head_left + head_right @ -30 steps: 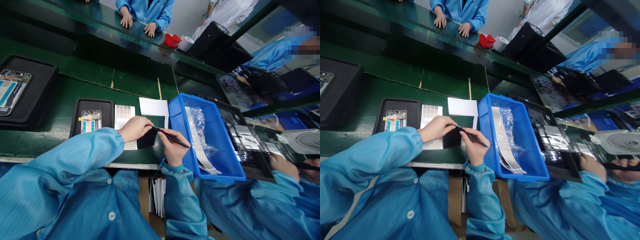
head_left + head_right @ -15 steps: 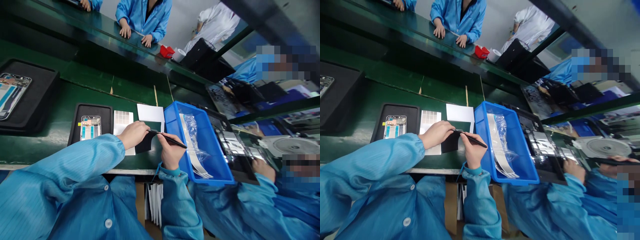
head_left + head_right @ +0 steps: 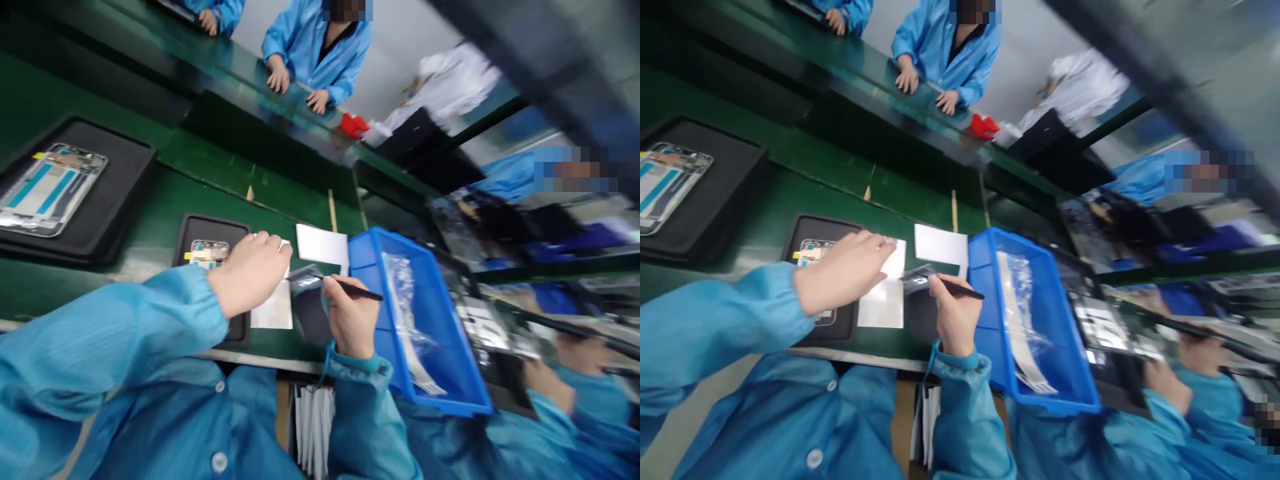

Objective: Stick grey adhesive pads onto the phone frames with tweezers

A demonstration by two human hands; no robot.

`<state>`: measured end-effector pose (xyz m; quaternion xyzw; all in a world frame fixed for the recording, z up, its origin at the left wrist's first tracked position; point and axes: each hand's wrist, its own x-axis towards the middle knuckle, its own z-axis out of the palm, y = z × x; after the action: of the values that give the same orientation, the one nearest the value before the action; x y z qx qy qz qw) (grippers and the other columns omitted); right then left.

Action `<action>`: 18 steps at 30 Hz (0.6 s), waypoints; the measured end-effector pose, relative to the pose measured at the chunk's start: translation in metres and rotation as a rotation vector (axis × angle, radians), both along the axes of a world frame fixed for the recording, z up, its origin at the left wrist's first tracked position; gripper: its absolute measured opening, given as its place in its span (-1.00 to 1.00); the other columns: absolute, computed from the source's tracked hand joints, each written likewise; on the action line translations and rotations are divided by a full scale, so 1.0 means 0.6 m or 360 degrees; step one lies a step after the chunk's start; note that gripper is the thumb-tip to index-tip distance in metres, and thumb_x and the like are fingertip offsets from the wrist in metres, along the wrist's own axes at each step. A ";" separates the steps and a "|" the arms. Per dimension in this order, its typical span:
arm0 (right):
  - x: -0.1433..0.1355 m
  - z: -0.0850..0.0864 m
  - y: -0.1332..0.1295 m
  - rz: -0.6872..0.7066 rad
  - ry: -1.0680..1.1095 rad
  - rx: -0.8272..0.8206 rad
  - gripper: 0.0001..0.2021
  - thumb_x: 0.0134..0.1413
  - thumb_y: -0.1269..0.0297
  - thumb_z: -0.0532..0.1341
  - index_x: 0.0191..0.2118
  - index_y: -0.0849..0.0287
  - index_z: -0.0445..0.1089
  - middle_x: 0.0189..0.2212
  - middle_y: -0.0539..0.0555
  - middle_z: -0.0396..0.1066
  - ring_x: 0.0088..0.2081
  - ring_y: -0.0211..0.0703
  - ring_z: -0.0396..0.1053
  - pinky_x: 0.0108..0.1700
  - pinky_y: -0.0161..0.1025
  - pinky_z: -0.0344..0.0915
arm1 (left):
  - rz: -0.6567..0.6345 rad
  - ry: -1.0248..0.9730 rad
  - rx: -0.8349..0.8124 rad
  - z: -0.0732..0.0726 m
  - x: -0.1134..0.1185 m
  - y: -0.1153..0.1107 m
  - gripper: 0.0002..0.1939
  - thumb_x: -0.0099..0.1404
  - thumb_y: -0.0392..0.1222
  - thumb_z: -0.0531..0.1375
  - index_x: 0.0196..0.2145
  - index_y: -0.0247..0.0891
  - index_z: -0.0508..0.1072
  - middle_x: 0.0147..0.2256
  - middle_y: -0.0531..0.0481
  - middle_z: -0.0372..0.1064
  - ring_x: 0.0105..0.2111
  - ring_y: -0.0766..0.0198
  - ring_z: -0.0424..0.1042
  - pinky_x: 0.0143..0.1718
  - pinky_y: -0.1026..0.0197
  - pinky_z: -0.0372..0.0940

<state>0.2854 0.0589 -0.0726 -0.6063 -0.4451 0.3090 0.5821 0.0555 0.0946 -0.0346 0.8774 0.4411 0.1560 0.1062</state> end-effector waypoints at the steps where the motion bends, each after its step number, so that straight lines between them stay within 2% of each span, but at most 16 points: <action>1: -0.015 -0.002 0.001 0.0060 0.0027 -0.0036 -0.76 -0.23 0.24 0.52 -0.42 0.19 0.53 -0.62 -0.05 0.42 -0.57 -0.24 0.35 -0.48 -0.25 0.31 | 0.0030 0.0046 0.0049 0.002 -0.041 -0.009 -0.78 0.30 -0.28 0.21 -0.09 -0.31 0.45 -0.16 -0.19 0.45 -0.14 -0.02 0.42 -0.13 0.01 0.32; 4: -0.068 -0.008 0.008 0.0276 0.0063 -0.0165 -0.79 -0.20 0.25 0.52 -0.43 0.16 0.54 -0.61 -0.04 0.43 -0.55 -0.23 0.37 -0.48 -0.25 0.33 | 0.0229 0.0086 0.0068 -0.014 -0.149 -0.040 -0.83 0.35 -0.22 0.16 -0.13 -0.21 0.48 -0.22 -0.10 0.46 -0.22 0.05 0.44 -0.18 0.03 0.34; 7: -0.127 -0.012 0.026 0.0520 -0.0006 -0.0296 -0.81 -0.16 0.22 0.51 -0.42 0.15 0.55 -0.57 -0.01 0.47 -0.53 -0.21 0.41 -0.45 -0.23 0.37 | 0.0323 0.0074 0.0034 -0.054 -0.211 -0.065 -0.82 0.38 -0.19 0.12 -0.16 -0.20 0.52 -0.24 -0.09 0.48 -0.24 0.07 0.44 -0.18 0.01 0.36; 10: -0.185 -0.015 0.050 0.0695 -0.0044 -0.0379 -0.77 -0.15 0.17 0.51 -0.40 0.16 0.56 -0.53 0.02 0.50 -0.51 -0.19 0.43 -0.46 -0.24 0.39 | 0.0272 0.0010 0.0013 -0.089 -0.224 -0.075 -0.79 0.41 -0.19 0.09 -0.16 -0.21 0.52 -0.21 -0.10 0.49 -0.19 0.09 0.43 -0.13 0.00 0.37; 12: -0.218 -0.017 0.065 0.0769 -0.0033 -0.0424 -0.75 -0.17 0.15 0.51 -0.39 0.18 0.56 -0.51 0.03 0.52 -0.50 -0.19 0.45 -0.47 -0.26 0.40 | 0.0266 -0.0035 0.0040 -0.102 -0.219 -0.075 -0.79 0.42 -0.21 0.08 -0.13 -0.23 0.50 -0.17 -0.12 0.48 -0.16 0.09 0.42 -0.12 0.00 0.37; 15: -0.252 -0.018 0.078 0.0813 -0.0026 -0.0479 -0.74 -0.18 0.13 0.51 -0.42 0.18 0.54 -0.52 0.02 0.53 -0.49 -0.19 0.48 -0.45 -0.26 0.44 | 0.0289 -0.0075 0.0110 -0.108 -0.211 -0.073 -0.78 0.42 -0.24 0.08 -0.08 -0.27 0.48 -0.12 -0.16 0.46 -0.15 0.09 0.41 -0.12 0.02 0.38; 18: -0.265 -0.020 0.082 0.0806 -0.0061 -0.0497 -0.76 -0.15 0.14 0.50 -0.43 0.17 0.54 -0.52 0.02 0.54 -0.48 -0.17 0.50 -0.44 -0.27 0.46 | 0.0298 -0.0060 0.0140 -0.110 -0.208 -0.073 -0.76 0.40 -0.26 0.09 -0.04 -0.32 0.46 -0.10 -0.20 0.44 -0.17 0.07 0.39 -0.14 0.01 0.38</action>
<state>0.1264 0.1081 -0.0848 -0.5640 -0.5400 0.4977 0.3777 -0.0695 0.0505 -0.1005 0.8331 0.5117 0.2009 0.0608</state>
